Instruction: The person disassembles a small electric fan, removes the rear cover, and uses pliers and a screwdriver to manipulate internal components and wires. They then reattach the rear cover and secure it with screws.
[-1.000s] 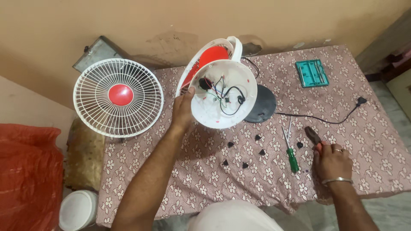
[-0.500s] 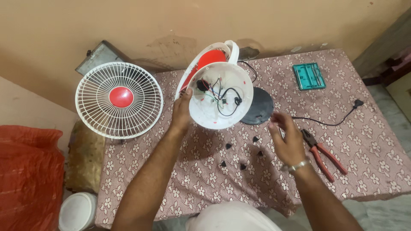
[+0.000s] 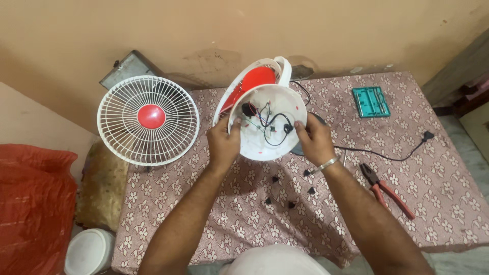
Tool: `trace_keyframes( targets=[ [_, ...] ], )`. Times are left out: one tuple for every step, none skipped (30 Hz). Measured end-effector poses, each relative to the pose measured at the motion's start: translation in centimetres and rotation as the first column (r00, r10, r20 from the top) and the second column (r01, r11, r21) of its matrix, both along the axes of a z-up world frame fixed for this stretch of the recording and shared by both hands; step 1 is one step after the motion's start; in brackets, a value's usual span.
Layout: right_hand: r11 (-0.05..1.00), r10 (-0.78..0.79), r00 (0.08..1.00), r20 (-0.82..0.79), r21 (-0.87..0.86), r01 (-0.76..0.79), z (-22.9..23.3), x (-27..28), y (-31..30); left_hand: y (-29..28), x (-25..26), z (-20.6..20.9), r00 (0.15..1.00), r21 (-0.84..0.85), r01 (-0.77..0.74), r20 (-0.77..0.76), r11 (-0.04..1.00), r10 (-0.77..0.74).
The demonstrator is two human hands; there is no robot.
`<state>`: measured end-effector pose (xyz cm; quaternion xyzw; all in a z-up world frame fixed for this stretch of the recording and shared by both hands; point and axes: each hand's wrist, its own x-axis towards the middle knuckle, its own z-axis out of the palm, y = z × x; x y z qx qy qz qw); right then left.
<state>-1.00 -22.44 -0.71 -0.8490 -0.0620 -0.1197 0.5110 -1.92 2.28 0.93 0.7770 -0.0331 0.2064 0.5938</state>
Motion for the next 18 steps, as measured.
trace_keyframes(
  targets=[
    [0.999, -0.014, 1.000, 0.011, -0.032, 0.014, 0.0, 0.2, 0.0, 0.1, 0.2, 0.2, 0.998, 0.021, -0.015, -0.063, 1.000, 0.016],
    [0.998, -0.028, 0.999, 0.022, -0.064, 0.029, 0.0, 0.4, 0.0, 0.1, 0.5, 0.3, 0.992, 0.044, -0.028, -0.125, 0.999, 0.033],
    [0.995, -0.042, 0.999, 0.028, -0.094, 0.044, -0.1, 0.3, 0.0, 0.2, 0.5, 0.4, 0.980, 0.068, -0.038, -0.192, 0.997, 0.050],
    [0.990, -0.062, 0.998, -0.006, -0.131, 0.061, -0.1, 0.4, -0.1, 0.3, 0.7, 0.4, 0.978, 0.061, -0.039, -0.204, 0.997, 0.051],
    [0.983, -0.083, 0.996, -0.040, -0.166, 0.075, -0.1, 0.6, -0.1, 0.5, 0.9, 0.5, 0.975, 0.054, -0.042, -0.217, 0.998, 0.053],
    [0.975, -0.105, 0.992, -0.073, -0.202, 0.088, -0.2, 0.6, -0.1, 0.6, 0.9, 0.6, 0.972, 0.048, -0.044, -0.230, 0.998, 0.054],
    [0.981, -0.092, 0.995, -0.040, -0.173, 0.084, -0.1, 0.8, 0.1, 0.7, 0.9, 0.7, 0.984, 0.040, -0.032, -0.172, 0.999, 0.039],
    [0.986, -0.081, 0.997, -0.008, -0.144, 0.079, -0.1, 0.8, 0.4, 0.8, 0.8, 0.8, 0.993, 0.032, -0.020, -0.114, 0.999, 0.023],
    [0.990, -0.072, 0.997, 0.023, -0.118, 0.074, -0.1, 0.6, 0.5, 0.8, 0.6, 0.9, 0.998, 0.022, -0.004, -0.057, 1.000, 0.006],
    [0.995, -0.051, 0.999, 0.019, -0.088, 0.052, -0.1, 0.8, 0.5, 0.8, 0.7, 0.9, 0.995, 0.040, -0.014, -0.100, 0.999, 0.018],
    [0.998, -0.029, 1.000, 0.007, -0.062, 0.029, -0.2, 0.7, 0.4, 0.7, 0.6, 0.7, 0.988, 0.056, -0.023, -0.152, 0.998, 0.031],
    [0.999, -0.007, 1.000, -0.004, -0.035, 0.007, -0.3, 0.8, 0.2, 0.6, 0.6, 0.4, 0.978, 0.073, -0.030, -0.204, 0.997, 0.044],
    [0.994, 0.083, 0.996, -0.014, 0.069, -0.082, -0.6, 0.7, -0.2, 0.5, 0.7, 0.0, 0.987, 0.061, -0.034, -0.152, 0.998, 0.043],
    [0.971, 0.171, 0.985, -0.015, 0.174, -0.166, -0.8, 0.7, -0.7, 0.7, 1.1, -0.3, 0.994, 0.049, -0.039, -0.100, 0.998, 0.043],
    [0.929, 0.253, 0.968, 0.002, 0.279, -0.243, -0.9, 0.9, -1.2, 0.9, 1.7, -0.3, 0.998, 0.038, -0.040, -0.039, 0.998, 0.042],
    [0.936, 0.210, 0.977, -0.043, 0.296, -0.189, -1.1, 0.6, -1.8, 1.0, 2.2, -0.4, 0.999, 0.027, -0.036, -0.018, 0.999, 0.036],
    [0.942, 0.168, 0.982, -0.091, 0.308, -0.132, -1.3, 0.3, -2.6, 1.1, 2.7, -0.6, 1.000, 0.014, -0.031, 0.001, 0.999, 0.031],
    [0.945, 0.125, 0.982, -0.139, 0.318, -0.075, -1.7, -0.1, -3.3, 1.1, 3.2, -0.8, 0.999, 0.002, -0.026, 0.020, 1.000, 0.026]
  ],
)
